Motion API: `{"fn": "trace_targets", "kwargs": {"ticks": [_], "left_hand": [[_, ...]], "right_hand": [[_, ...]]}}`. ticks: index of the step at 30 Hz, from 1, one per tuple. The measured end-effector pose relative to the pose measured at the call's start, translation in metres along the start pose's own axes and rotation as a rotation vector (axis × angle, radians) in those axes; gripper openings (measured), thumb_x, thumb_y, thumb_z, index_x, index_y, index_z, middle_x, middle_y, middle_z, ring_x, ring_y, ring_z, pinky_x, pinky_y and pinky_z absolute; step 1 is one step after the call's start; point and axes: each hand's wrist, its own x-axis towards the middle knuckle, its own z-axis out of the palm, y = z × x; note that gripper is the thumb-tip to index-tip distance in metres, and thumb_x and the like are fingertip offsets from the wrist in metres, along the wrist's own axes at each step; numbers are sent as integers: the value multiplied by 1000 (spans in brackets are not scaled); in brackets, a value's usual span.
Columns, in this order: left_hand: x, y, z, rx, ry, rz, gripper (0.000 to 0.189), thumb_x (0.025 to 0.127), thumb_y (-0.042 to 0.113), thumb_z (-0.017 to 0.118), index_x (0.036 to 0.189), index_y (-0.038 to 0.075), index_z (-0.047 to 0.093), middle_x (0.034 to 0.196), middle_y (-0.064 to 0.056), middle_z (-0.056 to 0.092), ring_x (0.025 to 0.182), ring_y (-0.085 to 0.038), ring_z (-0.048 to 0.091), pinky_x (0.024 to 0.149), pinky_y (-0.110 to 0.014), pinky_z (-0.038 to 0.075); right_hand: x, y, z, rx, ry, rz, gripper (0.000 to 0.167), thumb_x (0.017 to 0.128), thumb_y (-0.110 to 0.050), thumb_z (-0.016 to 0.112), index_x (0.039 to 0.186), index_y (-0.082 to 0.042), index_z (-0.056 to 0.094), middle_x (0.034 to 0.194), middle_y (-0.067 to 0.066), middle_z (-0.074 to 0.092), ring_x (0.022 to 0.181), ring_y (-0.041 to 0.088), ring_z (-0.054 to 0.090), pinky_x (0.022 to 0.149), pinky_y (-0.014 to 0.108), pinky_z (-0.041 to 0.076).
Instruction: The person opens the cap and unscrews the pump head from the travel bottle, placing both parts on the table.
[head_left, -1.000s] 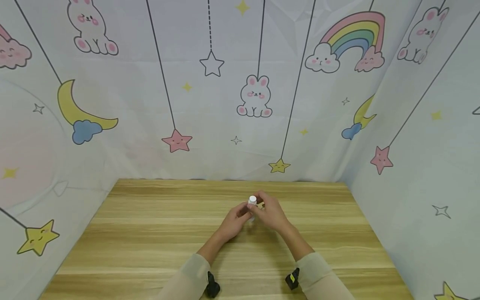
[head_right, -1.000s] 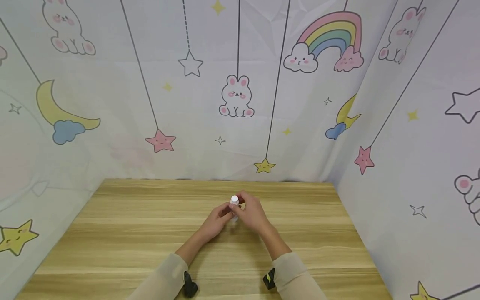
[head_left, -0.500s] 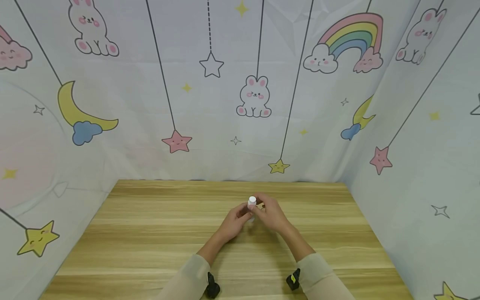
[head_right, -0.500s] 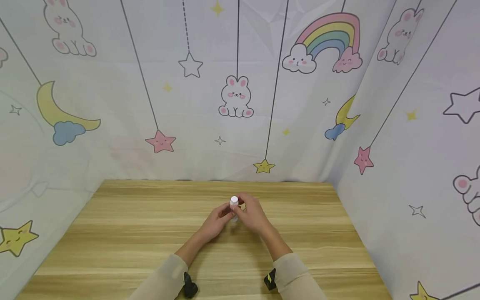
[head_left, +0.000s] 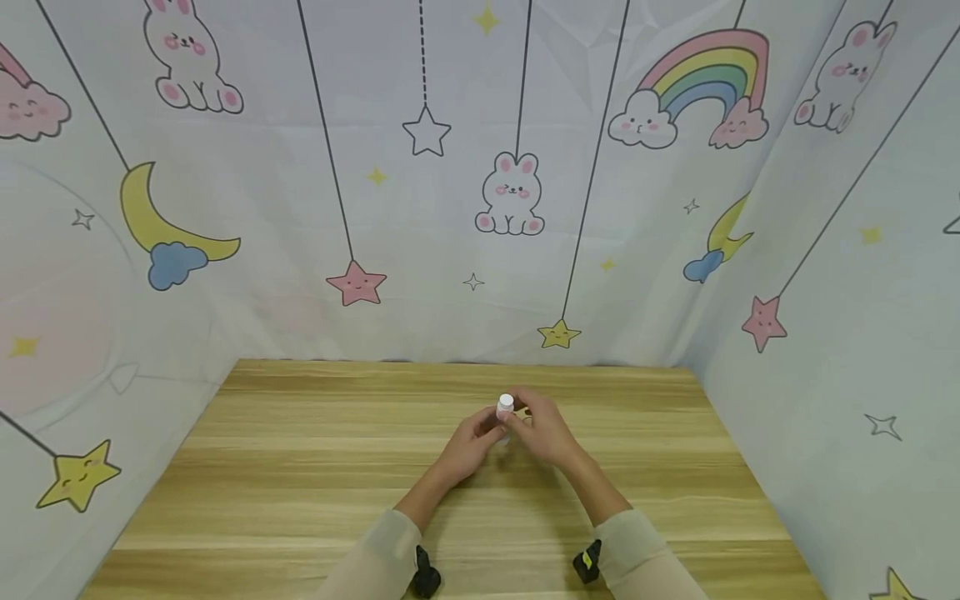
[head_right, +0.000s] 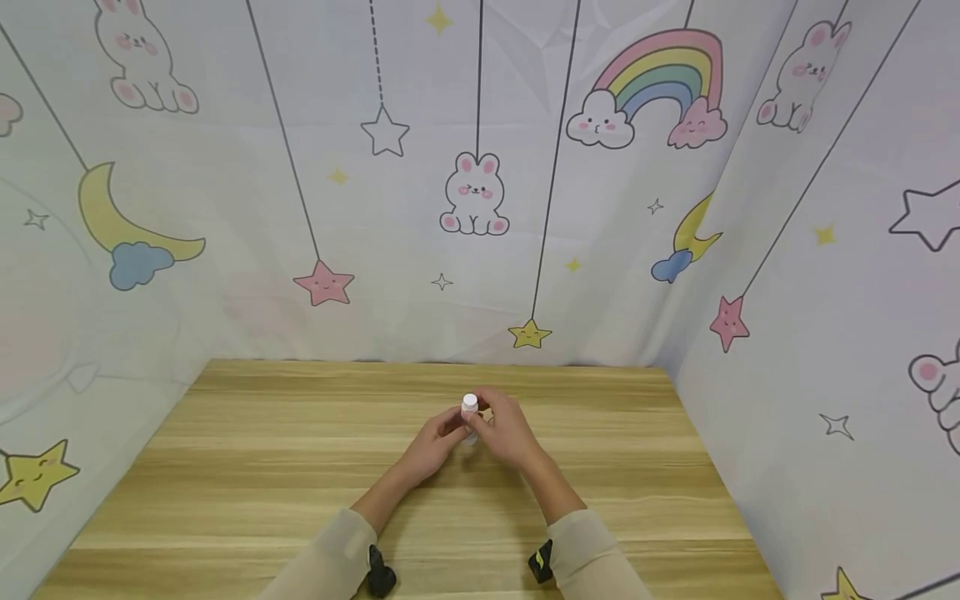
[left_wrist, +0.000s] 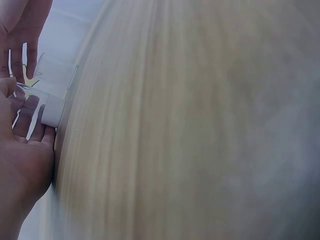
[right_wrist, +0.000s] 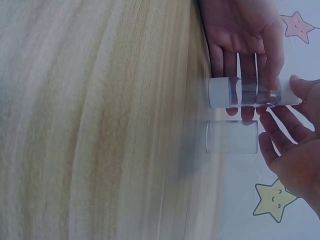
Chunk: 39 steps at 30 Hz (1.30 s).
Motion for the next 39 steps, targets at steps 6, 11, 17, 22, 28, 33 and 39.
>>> {"fn": "trace_targets", "kwargs": {"ticks": [6, 11, 17, 22, 28, 33, 39], "left_hand": [[0, -1, 0, 3, 4, -1, 45, 111, 24, 58, 153, 9, 55, 149, -10, 61, 138, -26, 57, 116, -48, 45], [1, -1, 1, 9, 10, -3, 44, 111, 24, 59, 153, 10, 56, 148, -9, 62, 138, -25, 57, 116, -47, 45], [0, -1, 0, 9, 9, -3, 45, 111, 25, 59, 153, 10, 55, 149, -10, 61, 139, -26, 56, 117, -49, 44], [0, -1, 0, 4, 6, -6, 45, 111, 25, 59, 153, 10, 55, 150, -10, 60, 140, -27, 55, 117, -49, 44], [0, -2, 0, 4, 7, -3, 45, 111, 25, 59, 153, 9, 56, 150, -10, 61, 140, -27, 55, 117, -49, 44], [0, -1, 0, 2, 4, -3, 45, 111, 25, 59, 154, 9, 55, 150, -10, 60, 140, -26, 55, 117, -49, 44], [1, -2, 0, 9, 8, -1, 44, 111, 24, 59, 153, 10, 56, 150, -10, 61, 139, -26, 56, 116, -48, 45]], "right_hand": [[-1, 0, 0, 0, 3, -5, 24, 105, -20, 70, 125, -8, 69, 113, 1, 71, 109, 22, 66, 96, 56, 54], [-1, 1, 1, 7, 7, -4, 24, 105, -21, 70, 126, -7, 69, 114, 2, 72, 109, 23, 66, 93, 55, 55], [0, 2, 2, -2, 14, -5, 25, 105, -21, 70, 126, -8, 69, 113, 3, 72, 108, 23, 67, 93, 57, 55], [-1, 1, 2, 1, 17, -6, 24, 105, -20, 70, 125, -8, 69, 114, 2, 72, 109, 24, 66, 97, 59, 53], [-2, 1, 1, -23, 19, -20, 25, 105, -21, 70, 126, -8, 69, 113, 2, 72, 109, 23, 67, 91, 51, 56], [-1, 0, -1, -11, -5, -21, 26, 106, -20, 69, 128, -8, 68, 114, 3, 72, 110, 22, 67, 92, 49, 56], [-1, 1, 0, -13, -3, -58, 26, 105, -17, 69, 128, -4, 68, 116, 5, 72, 110, 26, 67, 92, 54, 57]]}}
